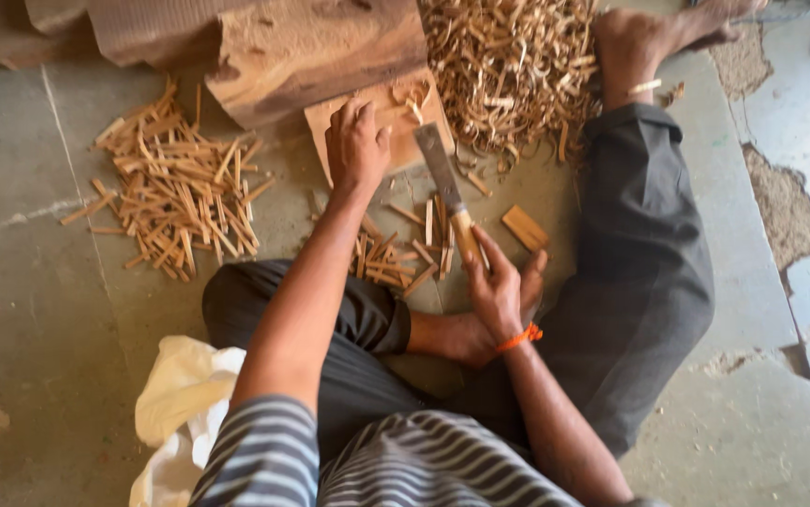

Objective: The person sits on the floor and uses a chisel to carve small wooden pieces. They hold the wood with one hand and strike the chisel with the other to shave off thin strips, creating a pile of wood shavings.

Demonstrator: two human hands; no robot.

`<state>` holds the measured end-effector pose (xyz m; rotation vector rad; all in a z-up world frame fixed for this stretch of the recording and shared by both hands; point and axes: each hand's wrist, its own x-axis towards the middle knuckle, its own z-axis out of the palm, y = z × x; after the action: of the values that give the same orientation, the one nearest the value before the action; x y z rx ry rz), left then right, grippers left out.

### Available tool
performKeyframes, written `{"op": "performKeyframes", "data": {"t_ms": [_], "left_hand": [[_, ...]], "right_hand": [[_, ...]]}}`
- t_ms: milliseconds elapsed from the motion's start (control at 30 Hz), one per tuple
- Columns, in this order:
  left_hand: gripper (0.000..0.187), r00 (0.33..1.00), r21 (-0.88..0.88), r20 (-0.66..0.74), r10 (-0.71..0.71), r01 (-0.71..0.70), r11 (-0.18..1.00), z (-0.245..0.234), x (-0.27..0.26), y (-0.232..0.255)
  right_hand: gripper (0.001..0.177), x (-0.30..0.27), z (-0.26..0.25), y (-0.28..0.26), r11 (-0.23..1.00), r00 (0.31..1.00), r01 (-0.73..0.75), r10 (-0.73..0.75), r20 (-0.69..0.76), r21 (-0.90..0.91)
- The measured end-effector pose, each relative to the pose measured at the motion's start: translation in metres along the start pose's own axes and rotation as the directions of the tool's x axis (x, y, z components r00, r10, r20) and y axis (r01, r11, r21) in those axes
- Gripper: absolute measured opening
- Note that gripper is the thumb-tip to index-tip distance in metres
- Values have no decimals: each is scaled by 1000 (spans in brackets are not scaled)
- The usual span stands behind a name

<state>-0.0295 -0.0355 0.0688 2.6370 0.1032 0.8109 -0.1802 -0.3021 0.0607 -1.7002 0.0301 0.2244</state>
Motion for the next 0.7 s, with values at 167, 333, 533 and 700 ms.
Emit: {"op": "performKeyframes", "data": {"t_ms": [167, 333, 533, 700], "left_hand": [[8, 998, 2, -55, -31, 31, 1000, 83, 10, -6], [28, 973, -394, 229, 35, 60, 917, 152, 13, 75], [24, 984, -283, -99, 150, -172, 943, 130, 17, 74], [2, 998, -126, -12, -62, 60, 990, 84, 14, 4]], "right_hand": [[49, -8, -4, -5, 970, 992, -55, 80, -99, 239], [51, 6, -28, -14, 965, 956, 76, 2, -295, 252], [55, 8, -35, -29, 950, 947, 41, 63, -316, 310], [53, -2, -23, -23, 928, 963, 51, 52, -263, 370]]}}
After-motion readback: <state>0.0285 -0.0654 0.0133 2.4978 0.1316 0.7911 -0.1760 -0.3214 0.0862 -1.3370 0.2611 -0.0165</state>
